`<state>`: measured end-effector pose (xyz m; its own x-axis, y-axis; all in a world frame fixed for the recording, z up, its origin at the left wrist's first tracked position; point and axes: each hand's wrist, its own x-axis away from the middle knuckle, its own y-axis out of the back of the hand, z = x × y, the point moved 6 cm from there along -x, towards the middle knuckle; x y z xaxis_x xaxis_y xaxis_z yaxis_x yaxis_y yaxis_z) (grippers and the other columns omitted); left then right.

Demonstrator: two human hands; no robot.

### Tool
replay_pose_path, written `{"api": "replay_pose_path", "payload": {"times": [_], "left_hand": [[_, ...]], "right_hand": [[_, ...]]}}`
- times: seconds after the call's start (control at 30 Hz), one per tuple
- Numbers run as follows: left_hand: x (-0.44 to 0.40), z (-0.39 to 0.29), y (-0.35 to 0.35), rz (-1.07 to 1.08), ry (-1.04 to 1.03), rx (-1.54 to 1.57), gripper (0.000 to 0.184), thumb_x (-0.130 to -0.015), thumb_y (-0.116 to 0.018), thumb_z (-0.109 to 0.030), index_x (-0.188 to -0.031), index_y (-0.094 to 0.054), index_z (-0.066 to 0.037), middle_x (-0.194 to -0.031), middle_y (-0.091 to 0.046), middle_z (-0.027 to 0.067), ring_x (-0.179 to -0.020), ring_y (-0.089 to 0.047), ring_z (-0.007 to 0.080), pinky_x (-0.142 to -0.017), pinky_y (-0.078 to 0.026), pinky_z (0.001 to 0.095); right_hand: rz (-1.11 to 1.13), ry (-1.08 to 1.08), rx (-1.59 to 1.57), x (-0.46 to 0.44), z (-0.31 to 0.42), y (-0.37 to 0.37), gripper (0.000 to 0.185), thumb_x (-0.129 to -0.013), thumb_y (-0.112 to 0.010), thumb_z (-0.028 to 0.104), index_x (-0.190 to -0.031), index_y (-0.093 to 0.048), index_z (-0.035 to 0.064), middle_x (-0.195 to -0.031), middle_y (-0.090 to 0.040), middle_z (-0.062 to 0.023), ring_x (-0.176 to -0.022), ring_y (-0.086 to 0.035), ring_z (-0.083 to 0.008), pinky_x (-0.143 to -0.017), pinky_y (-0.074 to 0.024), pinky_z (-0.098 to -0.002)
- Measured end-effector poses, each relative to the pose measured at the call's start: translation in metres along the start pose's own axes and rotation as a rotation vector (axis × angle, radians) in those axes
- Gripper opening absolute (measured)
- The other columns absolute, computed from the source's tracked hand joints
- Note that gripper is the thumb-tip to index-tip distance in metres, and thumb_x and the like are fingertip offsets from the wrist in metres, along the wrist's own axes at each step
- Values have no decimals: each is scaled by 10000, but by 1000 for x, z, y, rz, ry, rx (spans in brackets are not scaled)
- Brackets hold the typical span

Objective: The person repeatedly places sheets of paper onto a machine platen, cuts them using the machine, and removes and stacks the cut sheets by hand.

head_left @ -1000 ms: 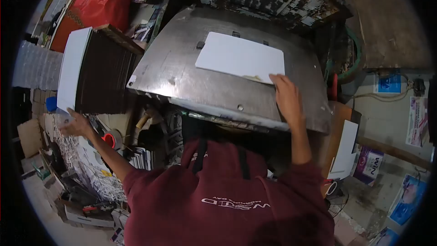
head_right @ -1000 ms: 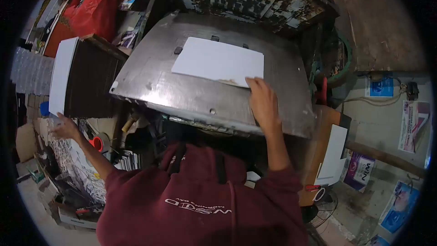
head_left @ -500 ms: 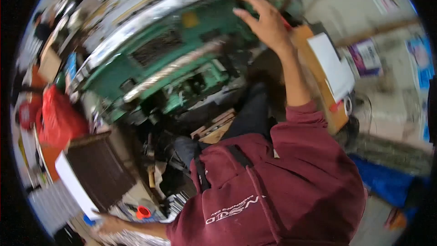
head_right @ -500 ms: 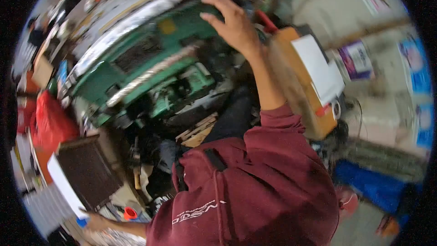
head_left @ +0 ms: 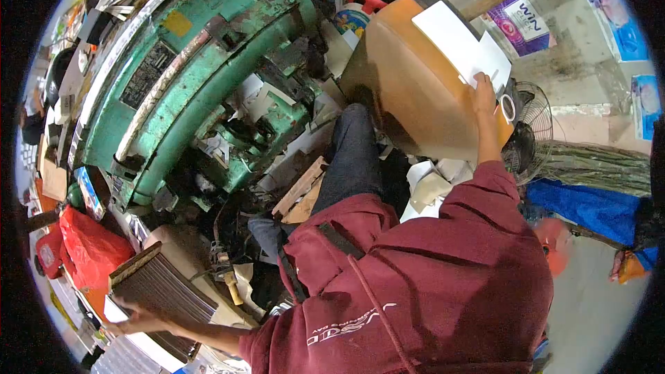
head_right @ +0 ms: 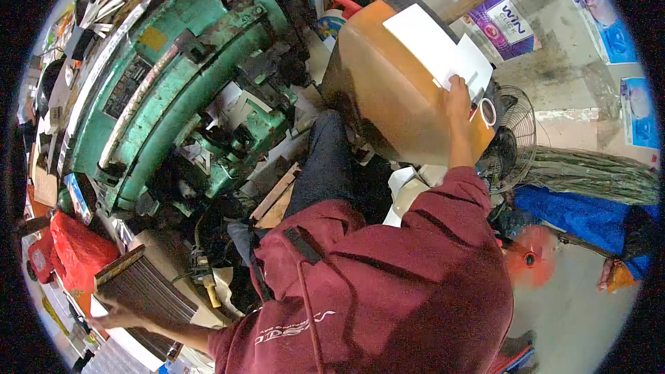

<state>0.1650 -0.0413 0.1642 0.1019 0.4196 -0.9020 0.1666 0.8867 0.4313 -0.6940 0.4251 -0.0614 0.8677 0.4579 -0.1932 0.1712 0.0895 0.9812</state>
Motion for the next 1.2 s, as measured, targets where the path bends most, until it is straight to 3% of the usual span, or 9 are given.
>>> {"api": "replay_pose_path", "payload": {"times": [0.13, 0.27, 0.57, 0.6, 0.73, 0.83, 0.97, 1.07, 1.2], "left_hand": [[-22, -95, -18, 27, -53, 141, 771, -918, -695, -419, -1426, -402, 82, -1446, -419, 309, -1371, -386, 429, -1143, -323, 548], [-29, -156, -44, 99, -43, 330, 739, -930, -697, -346, -1462, -375, 54, -1507, -366, 280, -1408, -339, 415, -1174, -272, 542], [-57, -259, -70, 287, -99, 717, 670, -968, -654, -182, -1508, -322, 34, -1552, -324, 252, -1433, -332, 331, -1183, -258, 448], [-56, -261, -69, 325, -89, 740, 676, -974, -644, -191, -1517, -307, 29, -1560, -317, 242, -1440, -321, 320, -1182, -258, 444], [-62, -258, -93, 530, -47, 968, 626, -981, -625, -160, -1516, -339, -3, -1565, -346, 190, -1457, -305, 259, -1195, -205, 380], [-47, -234, -163, 999, -18, 1015, 577, -998, -604, -206, -1492, -387, -2, -1536, -410, 159, -1431, -356, 231, -1180, -246, 340], [59, -207, -212, 1606, -71, 669, 626, -989, -601, -357, -1475, -416, -8, -1500, -446, 213, -1407, -403, 275, -1169, -284, 353], [87, -223, -119, 1419, -180, 677, 731, -962, -565, -482, -1479, -389, 4, -1475, -445, 258, -1393, -397, 402, -1181, -269, 456], [120, -218, -14, 1343, -322, 623, 1001, -829, -623, -665, -1553, -275, -68, -1580, -324, 173, -1465, -277, 381, -1213, -180, 525]], "right_hand": [[111, -25, -436, -22, -37, -1, 275, -804, -797, 268, -946, -723, 44, -883, -732, -117, -825, -695, -241, -797, -512, -356], [423, -159, -574, -41, -58, 5, 307, -803, -818, 318, -969, -784, 62, -876, -738, -30, -825, -628, -108, -742, -471, -245], [400, -66, -293, -40, -10, 52, 225, -898, -699, 298, -976, -739, 91, -701, -685, -109, -675, -660, -194, -638, -507, -321], [382, -182, -278, -28, -1, 63, 150, -943, -631, 226, -995, -700, 102, -752, -677, -142, -693, -664, -224, -635, -510, -357], [-455, 40, -385, -37, -52, 72, 282, -985, -588, 299, -1123, -676, 70, -917, -692, -100, -837, -663, -164, -679, -528, -295], [-291, -146, -983, -57, -35, 119, 250, -999, -591, 201, -1116, -688, 3, -1050, -717, -61, -993, -632, -139, -908, -486, -296], [-116, 153, -1023, -35, 125, 226, 263, -1002, -602, 193, -1155, -701, 4, -1109, -695, -65, -1037, -611, -145, -944, -480, -284], [61, 326, -1074, -18, 208, 234, 228, -978, -628, 171, -1108, -710, 2, -1220, -674, -94, -1149, -602, -203, -1034, -446, -335], [355, 631, -1142, 19, 319, 200, 170, -973, -611, 128, -1061, -730, 44, -1240, -674, -99, -1222, -569, -225, -1059, -425, -373]]}}
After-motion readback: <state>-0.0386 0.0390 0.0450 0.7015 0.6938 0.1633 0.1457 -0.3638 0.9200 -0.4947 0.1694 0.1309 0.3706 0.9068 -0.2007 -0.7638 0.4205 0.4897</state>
